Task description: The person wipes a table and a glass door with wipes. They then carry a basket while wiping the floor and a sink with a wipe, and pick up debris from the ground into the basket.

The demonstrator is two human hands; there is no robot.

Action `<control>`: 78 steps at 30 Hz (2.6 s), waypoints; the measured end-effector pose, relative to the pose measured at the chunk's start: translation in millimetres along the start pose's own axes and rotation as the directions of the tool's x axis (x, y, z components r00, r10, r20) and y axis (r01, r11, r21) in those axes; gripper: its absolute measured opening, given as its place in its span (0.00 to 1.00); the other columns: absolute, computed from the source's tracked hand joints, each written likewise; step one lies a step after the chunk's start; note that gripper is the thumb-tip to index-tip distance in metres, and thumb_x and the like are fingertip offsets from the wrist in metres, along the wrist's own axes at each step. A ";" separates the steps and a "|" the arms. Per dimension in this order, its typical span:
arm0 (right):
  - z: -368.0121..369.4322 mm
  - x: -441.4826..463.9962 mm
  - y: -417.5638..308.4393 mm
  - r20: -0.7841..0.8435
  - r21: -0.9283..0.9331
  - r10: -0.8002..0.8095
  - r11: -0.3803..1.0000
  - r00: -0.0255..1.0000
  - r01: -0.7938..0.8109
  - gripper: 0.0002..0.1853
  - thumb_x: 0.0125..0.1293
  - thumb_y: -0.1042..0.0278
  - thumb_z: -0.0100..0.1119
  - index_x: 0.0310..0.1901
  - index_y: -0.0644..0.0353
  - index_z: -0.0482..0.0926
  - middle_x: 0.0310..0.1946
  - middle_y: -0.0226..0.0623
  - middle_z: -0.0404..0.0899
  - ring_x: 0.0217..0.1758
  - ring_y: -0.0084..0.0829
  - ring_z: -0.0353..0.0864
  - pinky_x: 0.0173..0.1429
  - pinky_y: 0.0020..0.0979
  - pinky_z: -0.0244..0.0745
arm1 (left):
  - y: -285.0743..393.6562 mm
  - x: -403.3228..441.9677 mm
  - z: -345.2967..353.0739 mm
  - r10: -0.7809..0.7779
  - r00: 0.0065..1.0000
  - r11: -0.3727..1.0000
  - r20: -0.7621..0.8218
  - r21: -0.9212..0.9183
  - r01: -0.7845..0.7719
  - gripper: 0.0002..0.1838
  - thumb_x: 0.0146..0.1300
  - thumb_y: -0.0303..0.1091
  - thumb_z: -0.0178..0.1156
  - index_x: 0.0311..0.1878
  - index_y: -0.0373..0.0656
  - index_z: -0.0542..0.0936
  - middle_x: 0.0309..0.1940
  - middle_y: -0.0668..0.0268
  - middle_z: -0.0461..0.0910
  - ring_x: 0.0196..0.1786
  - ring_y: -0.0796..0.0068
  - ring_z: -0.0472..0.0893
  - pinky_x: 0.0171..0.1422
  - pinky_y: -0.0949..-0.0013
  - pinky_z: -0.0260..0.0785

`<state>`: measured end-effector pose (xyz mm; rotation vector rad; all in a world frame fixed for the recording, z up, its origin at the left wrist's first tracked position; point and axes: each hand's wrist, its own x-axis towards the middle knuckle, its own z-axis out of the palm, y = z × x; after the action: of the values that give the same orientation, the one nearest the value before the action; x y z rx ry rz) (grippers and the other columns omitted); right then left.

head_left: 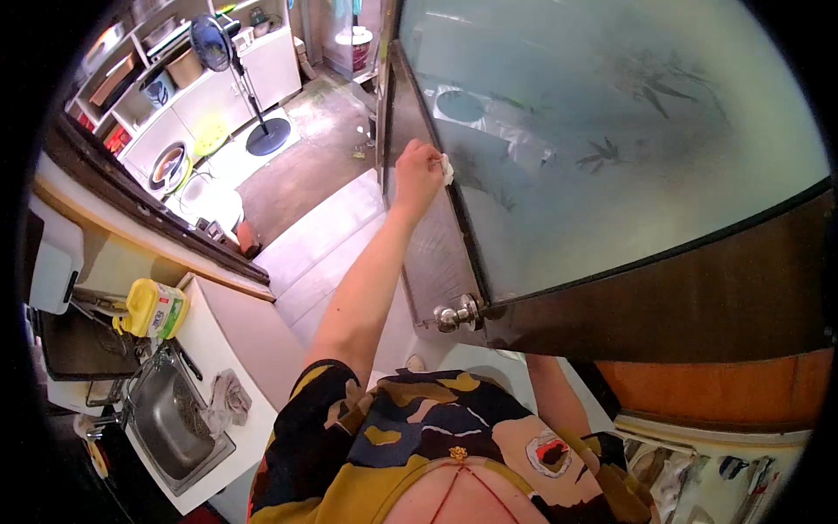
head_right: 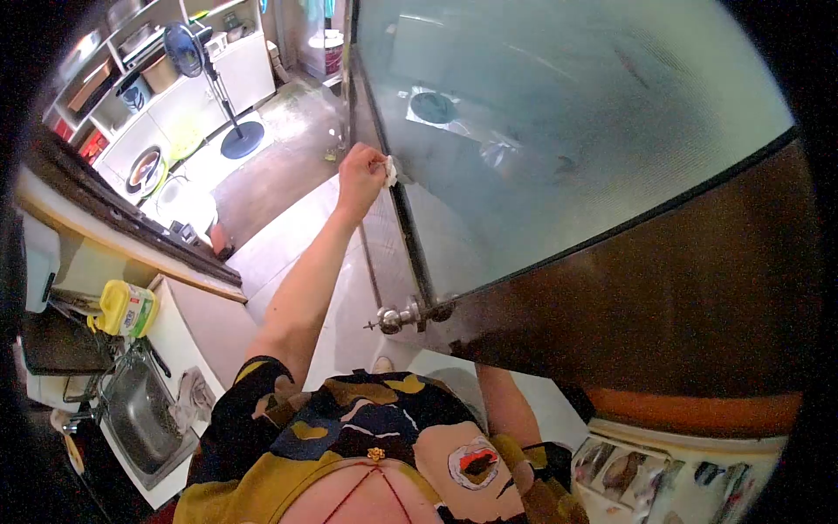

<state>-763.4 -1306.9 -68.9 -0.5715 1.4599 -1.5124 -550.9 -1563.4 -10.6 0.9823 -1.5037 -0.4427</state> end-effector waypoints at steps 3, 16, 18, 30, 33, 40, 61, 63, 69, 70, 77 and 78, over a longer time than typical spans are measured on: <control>-11.9 8.4 -5.5 -0.028 0.027 -0.022 0.999 0.999 0.022 0.19 0.66 0.58 0.50 0.56 0.55 0.69 0.51 0.34 0.71 0.54 0.34 0.71 0.60 0.36 0.67 | 12.1 -17.5 6.3 0.025 0.996 0.999 0.088 -0.028 -0.023 0.03 0.46 0.22 0.58 0.25 0.38 0.75 0.24 0.59 0.71 0.29 0.61 0.74 0.33 0.63 0.66; -78.7 37.4 -20.8 -0.233 0.229 -0.005 0.972 0.972 0.060 0.22 0.67 0.53 0.47 0.59 0.55 0.67 0.54 0.36 0.70 0.57 0.36 0.70 0.62 0.38 0.65 | 71.9 -40.9 35.9 0.241 0.882 0.970 0.406 -0.063 -0.236 0.05 0.46 0.28 0.59 0.28 0.43 0.74 0.31 0.63 0.71 0.37 0.60 0.74 0.39 0.60 0.69; -77.5 28.8 -22.1 -0.262 0.297 0.022 0.953 0.965 0.059 0.23 0.67 0.53 0.47 0.59 0.55 0.67 0.55 0.36 0.70 0.58 0.36 0.70 0.63 0.38 0.65 | 41.2 -12.8 48.8 0.223 0.903 0.972 0.367 -0.019 -0.233 0.05 0.45 0.28 0.59 0.28 0.44 0.75 0.31 0.64 0.71 0.37 0.60 0.73 0.39 0.60 0.70; -1.0 16.0 -28.1 -0.489 0.451 -0.227 0.760 0.842 0.467 0.29 0.65 0.43 0.46 0.61 0.55 0.65 0.59 0.40 0.67 0.61 0.42 0.67 0.63 0.44 0.64 | -127.9 180.0 63.4 0.008 0.974 0.981 0.226 0.185 -0.051 0.04 0.49 0.30 0.58 0.30 0.43 0.77 0.32 0.58 0.73 0.38 0.52 0.77 0.41 0.55 0.69; -5.5 11.8 -22.7 -0.536 0.424 -0.195 0.779 0.822 0.461 0.30 0.65 0.42 0.46 0.60 0.56 0.66 0.58 0.40 0.69 0.58 0.42 0.69 0.60 0.45 0.67 | -172.7 223.8 71.4 -0.044 0.980 0.954 0.193 0.299 -0.016 0.04 0.50 0.31 0.57 0.30 0.43 0.78 0.33 0.56 0.74 0.38 0.51 0.77 0.42 0.53 0.70; -11.5 5.6 -14.7 -0.578 0.301 -0.272 0.805 0.769 0.512 0.30 0.63 0.41 0.49 0.59 0.55 0.67 0.55 0.38 0.71 0.57 0.40 0.70 0.60 0.42 0.66 | -169.5 232.4 65.9 -0.032 0.983 0.987 0.183 0.159 0.002 0.05 0.54 0.28 0.54 0.34 0.42 0.75 0.31 0.55 0.73 0.38 0.51 0.77 0.41 0.54 0.70; -15.3 19.7 -11.7 -0.731 0.275 -0.070 0.880 0.679 0.388 0.22 0.64 0.49 0.51 0.51 0.56 0.74 0.49 0.39 0.76 0.47 0.40 0.77 0.49 0.40 0.75 | -262.9 315.0 75.6 -0.088 0.995 0.987 -0.052 0.127 0.094 0.04 0.51 0.28 0.58 0.28 0.39 0.75 0.29 0.56 0.73 0.36 0.52 0.76 0.40 0.56 0.68; -19.2 21.2 -9.5 -0.750 0.255 -0.064 0.890 0.659 0.377 0.21 0.64 0.49 0.51 0.51 0.56 0.74 0.49 0.39 0.76 0.47 0.40 0.77 0.50 0.40 0.75 | -270.2 320.1 81.4 -0.154 0.982 0.982 -0.109 0.090 0.164 0.07 0.51 0.30 0.59 0.28 0.37 0.74 0.27 0.57 0.74 0.34 0.57 0.76 0.39 0.60 0.68; -26.9 33.6 -12.7 -0.785 0.194 -0.036 0.934 0.619 0.301 0.21 0.64 0.50 0.51 0.51 0.56 0.74 0.49 0.39 0.76 0.47 0.40 0.77 0.50 0.39 0.75 | -291.7 207.5 106.4 -0.493 0.862 0.856 -0.119 -0.243 0.456 0.05 0.53 0.29 0.58 0.30 0.38 0.74 0.24 0.60 0.75 0.29 0.68 0.75 0.36 0.65 0.67; -28.0 35.7 -13.2 -0.787 0.186 -0.034 0.939 0.616 0.290 0.21 0.64 0.50 0.51 0.51 0.56 0.74 0.49 0.39 0.76 0.47 0.40 0.77 0.50 0.39 0.75 | -284.9 182.4 109.4 -0.539 0.842 0.803 -0.019 -0.313 0.507 0.05 0.54 0.29 0.58 0.31 0.38 0.73 0.23 0.61 0.74 0.28 0.69 0.75 0.35 0.65 0.67; -24.1 42.5 -13.0 -0.809 0.119 -0.016 0.974 0.587 0.191 0.21 0.65 0.50 0.51 0.51 0.56 0.74 0.50 0.40 0.76 0.47 0.40 0.77 0.50 0.39 0.74 | -286.4 212.7 103.1 -0.565 0.825 0.721 0.021 -0.474 0.505 0.05 0.58 0.28 0.57 0.30 0.38 0.73 0.20 0.69 0.73 0.25 0.81 0.72 0.28 0.74 0.65; -21.8 45.3 -12.6 -0.818 0.110 -0.016 0.977 0.575 0.184 0.21 0.65 0.51 0.51 0.51 0.56 0.75 0.50 0.40 0.76 0.47 0.40 0.77 0.51 0.39 0.74 | -290.3 235.5 100.1 -0.488 0.865 0.847 -0.113 -0.302 0.438 0.05 0.58 0.28 0.58 0.30 0.36 0.73 0.20 0.67 0.73 0.24 0.80 0.72 0.28 0.73 0.65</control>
<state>-806.3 -1335.7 -73.0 0.2485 1.9441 -2.1292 -532.5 -1938.1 -105.2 1.1362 -0.9925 -0.8558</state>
